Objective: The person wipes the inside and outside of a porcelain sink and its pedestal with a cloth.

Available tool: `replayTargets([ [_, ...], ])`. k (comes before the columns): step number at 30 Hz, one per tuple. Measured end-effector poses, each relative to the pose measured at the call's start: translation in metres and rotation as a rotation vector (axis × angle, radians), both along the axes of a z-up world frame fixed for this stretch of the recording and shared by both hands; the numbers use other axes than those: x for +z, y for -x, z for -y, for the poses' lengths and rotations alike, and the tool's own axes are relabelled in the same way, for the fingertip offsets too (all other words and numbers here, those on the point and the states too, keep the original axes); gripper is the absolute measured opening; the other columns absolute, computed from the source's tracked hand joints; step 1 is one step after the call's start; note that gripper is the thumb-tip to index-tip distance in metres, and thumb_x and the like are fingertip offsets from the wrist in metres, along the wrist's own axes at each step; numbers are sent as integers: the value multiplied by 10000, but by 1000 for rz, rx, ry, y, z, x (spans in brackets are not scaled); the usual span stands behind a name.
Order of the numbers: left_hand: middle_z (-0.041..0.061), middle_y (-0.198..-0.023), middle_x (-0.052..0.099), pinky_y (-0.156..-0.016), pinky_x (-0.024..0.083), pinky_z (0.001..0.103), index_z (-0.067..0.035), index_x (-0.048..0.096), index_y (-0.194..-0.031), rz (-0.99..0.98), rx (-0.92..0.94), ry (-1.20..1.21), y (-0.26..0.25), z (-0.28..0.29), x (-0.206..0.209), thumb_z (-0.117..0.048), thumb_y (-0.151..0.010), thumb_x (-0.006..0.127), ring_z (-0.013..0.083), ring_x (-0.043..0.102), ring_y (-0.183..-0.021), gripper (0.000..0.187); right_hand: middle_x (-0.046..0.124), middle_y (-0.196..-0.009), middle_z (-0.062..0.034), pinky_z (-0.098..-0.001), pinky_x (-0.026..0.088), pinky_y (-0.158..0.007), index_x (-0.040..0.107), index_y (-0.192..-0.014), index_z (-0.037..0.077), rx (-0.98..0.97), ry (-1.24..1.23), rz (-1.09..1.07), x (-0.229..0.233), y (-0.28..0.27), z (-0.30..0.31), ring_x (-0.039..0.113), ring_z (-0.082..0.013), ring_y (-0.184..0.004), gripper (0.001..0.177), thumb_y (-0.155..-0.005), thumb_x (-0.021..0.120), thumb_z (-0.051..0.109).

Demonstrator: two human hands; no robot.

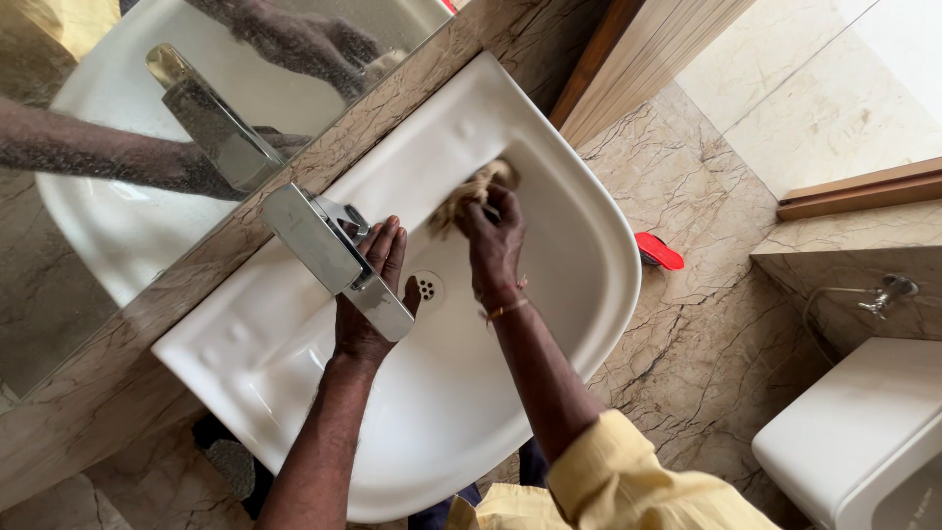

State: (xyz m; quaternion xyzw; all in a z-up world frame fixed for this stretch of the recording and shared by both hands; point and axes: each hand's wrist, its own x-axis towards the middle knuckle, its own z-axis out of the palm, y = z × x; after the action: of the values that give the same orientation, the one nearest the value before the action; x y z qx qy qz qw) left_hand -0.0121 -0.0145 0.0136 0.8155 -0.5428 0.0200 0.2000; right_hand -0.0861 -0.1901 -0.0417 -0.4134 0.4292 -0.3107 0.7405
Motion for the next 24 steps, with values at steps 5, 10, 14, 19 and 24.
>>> replayTargets([
  [5,142,-1600,443,-1222,374,504,-32,408,-1546,-83,33,17,2,3,-1,-92,-834,740,355,420,-1462,787,703,-1048,-153,-375,639,-774,492,-1419,0,14,-130,-141,-1,-13,-33,697,-263,-902,504,-945,606,127],
  [10,120,-1643,421,-1263,384,486,-45,384,-1587,-18,56,-31,4,6,-1,-20,-859,716,336,411,-1518,800,733,-1029,-131,-362,632,-848,633,-1202,-75,185,134,-162,10,3,-29,728,-231,-936,342,-920,664,116],
  [14,152,-1589,407,-1202,358,536,-35,374,-1553,-57,35,-15,7,6,5,-152,-798,798,363,401,-1452,873,666,-1135,-187,-403,607,-859,662,-1174,-53,10,484,-305,0,5,6,676,-277,-992,304,-931,693,126],
  [19,145,-1582,415,-1210,355,526,-44,371,-1551,-91,62,-9,9,8,17,-164,-795,794,357,404,-1461,875,701,-1086,-175,-384,598,-804,602,-1230,-32,96,178,-235,-9,-2,-37,689,-267,-946,399,-903,649,191],
  [24,172,-1569,409,-1186,355,534,-27,376,-1544,-50,49,8,8,12,19,-204,-809,808,373,402,-1437,871,670,-1209,-197,-375,576,-917,589,-1269,-25,210,350,-284,5,11,-32,666,-265,-1089,444,-892,694,185],
])
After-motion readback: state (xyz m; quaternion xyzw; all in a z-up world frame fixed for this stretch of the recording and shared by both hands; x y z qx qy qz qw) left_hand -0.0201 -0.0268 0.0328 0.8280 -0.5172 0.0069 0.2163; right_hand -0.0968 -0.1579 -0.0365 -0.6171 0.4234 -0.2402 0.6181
